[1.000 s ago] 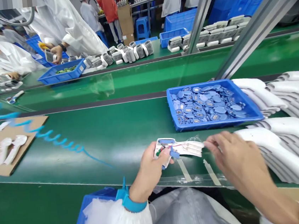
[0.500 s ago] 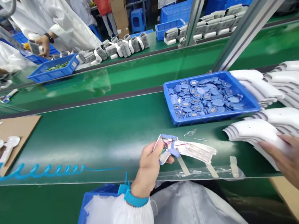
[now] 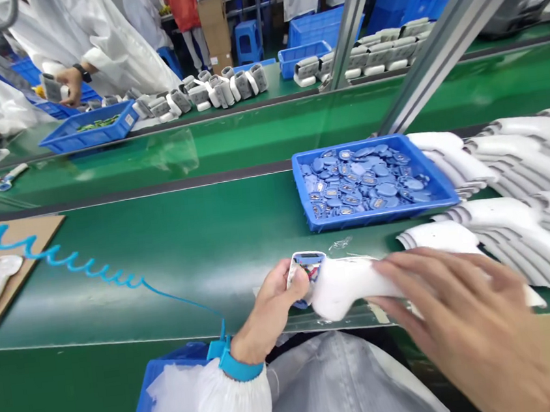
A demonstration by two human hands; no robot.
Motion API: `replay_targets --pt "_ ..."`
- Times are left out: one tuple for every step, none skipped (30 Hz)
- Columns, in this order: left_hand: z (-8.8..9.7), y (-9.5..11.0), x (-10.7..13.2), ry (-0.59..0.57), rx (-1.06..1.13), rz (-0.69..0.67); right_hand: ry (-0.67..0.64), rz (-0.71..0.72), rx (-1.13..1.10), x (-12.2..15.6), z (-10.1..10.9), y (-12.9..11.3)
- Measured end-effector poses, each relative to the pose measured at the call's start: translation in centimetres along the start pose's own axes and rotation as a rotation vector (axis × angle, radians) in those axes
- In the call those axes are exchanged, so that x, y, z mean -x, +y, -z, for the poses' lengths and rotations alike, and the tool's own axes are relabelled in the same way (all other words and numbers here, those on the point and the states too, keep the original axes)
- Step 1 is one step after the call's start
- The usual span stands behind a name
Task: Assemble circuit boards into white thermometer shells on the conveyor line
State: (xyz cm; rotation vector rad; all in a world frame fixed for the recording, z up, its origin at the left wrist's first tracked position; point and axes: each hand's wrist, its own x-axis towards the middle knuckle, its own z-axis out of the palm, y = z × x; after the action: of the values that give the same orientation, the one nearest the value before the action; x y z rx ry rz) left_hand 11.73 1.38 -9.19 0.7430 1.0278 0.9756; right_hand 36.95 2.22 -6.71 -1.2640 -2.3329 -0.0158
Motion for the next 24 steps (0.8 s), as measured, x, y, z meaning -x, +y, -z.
replay_targets --pt "0.0 0.0 0.0 -0.009 0.0 -0.009 0.025 0.075 0.068 -1.1 -0.4 -1.1" --pt "0.0 -0.1 0.1 -0.012 -0.004 -0.009 0.045 0.151 0.134 -2.0 -0.8 -2.0" --pt "0.0 -0.2 0.1 -0.009 -0.019 -0.001 0.06 0.204 0.185 -2.6 -1.2 -2.6" --pt "0.0 -0.3 0.1 0.003 -0.051 0.008 0.059 0.225 0.208 -3.0 -1.7 -3.0" --pt "0.0 -0.5 0.2 0.022 -0.095 0.012 0.048 0.231 0.211 -3.1 -2.2 -3.1" --pt "0.0 -0.7 0.2 0.043 -0.15 0.008 0.031 0.221 0.189 -3.0 -2.8 -3.1" --pt "0.1 -0.9 0.2 0.062 -0.209 -0.008 0.008 0.198 0.136 -2.8 -3.3 -2.9" --pt "0.1 -1.0 0.2 0.079 -0.272 -0.034 -0.027 0.159 0.048 -2.6 -3.7 -2.5" --pt "0.0 -1.1 0.2 0.092 -0.331 -0.059 -0.078 0.101 -0.067 -2.4 -3.9 -2.2" --pt "0.0 -1.1 0.2 0.101 -0.381 -0.077 -0.144 0.031 -0.201 -2.5 -4.0 -2.0" --pt "-0.1 -1.0 0.3 0.103 -0.418 -0.083 -0.216 -0.042 -0.344 -2.7 -3.9 -1.8" --pt "-0.2 -0.8 0.3 0.099 -0.448 -0.084 -0.287 -0.108 -0.481 -3.1 -3.7 -1.9" --pt "-0.2 -0.5 0.3 0.093 -0.474 -0.084 -0.343 -0.158 -0.592 -3.7 -3.5 -2.2" --pt "-0.3 -0.2 0.3 0.088 -0.498 -0.089 -0.367 -0.194 -0.663 -4.5 -3.3 -2.8" --pt "-0.4 0.1 0.3 0.085 -0.52 -0.1 -0.347 -0.217 -0.687 -5.2 -3.3 -3.5" --pt "-0.5 0.3 0.3 0.075 -0.545 -0.11 -0.289 -0.232 -0.665 -5.9 -3.5 -4.3" --pt "-0.6 0.5 0.2 0.054 -0.572 -0.117 -0.214 -0.244 -0.6 -6.5 -3.9 -5.2" --pt "-0.7 0.6 0.2 0.016 -0.601 -0.122 -0.139 -0.25 -0.505 -7.0 -4.4 -6.0" --pt "-0.8 0.5 0.1 -0.031 -0.641 -0.132 -0.072 -0.244 -0.401 -7.3 -4.9 -6.7" --pt "-1.0 0.3 0.1 -0.078 -0.706 -0.152 -0.016 -0.22 -0.307 -7.5 -5.5 -7.2" --pt "-1.2 0.1 0.0 -0.097 -0.801 -0.177 0.034 -0.176 -0.235 -7.6 -6.0 -7.6" --pt "-1.4 -0.1 0.0 -0.085 -0.907 -0.204 0.089 -0.129 -0.194 -7.7 -6.4 -7.7" --pt "-1.7 -0.3 -0.1 -0.044 -1.008 -0.227 0.153 -0.089 -0.181 -7.8 -6.6 -7.7" --pt "-1.8 -0.3 -0.1 0.004 -1.081 -0.236 0.216 -0.062 -0.187 -7.9 -6.7 -7.6"
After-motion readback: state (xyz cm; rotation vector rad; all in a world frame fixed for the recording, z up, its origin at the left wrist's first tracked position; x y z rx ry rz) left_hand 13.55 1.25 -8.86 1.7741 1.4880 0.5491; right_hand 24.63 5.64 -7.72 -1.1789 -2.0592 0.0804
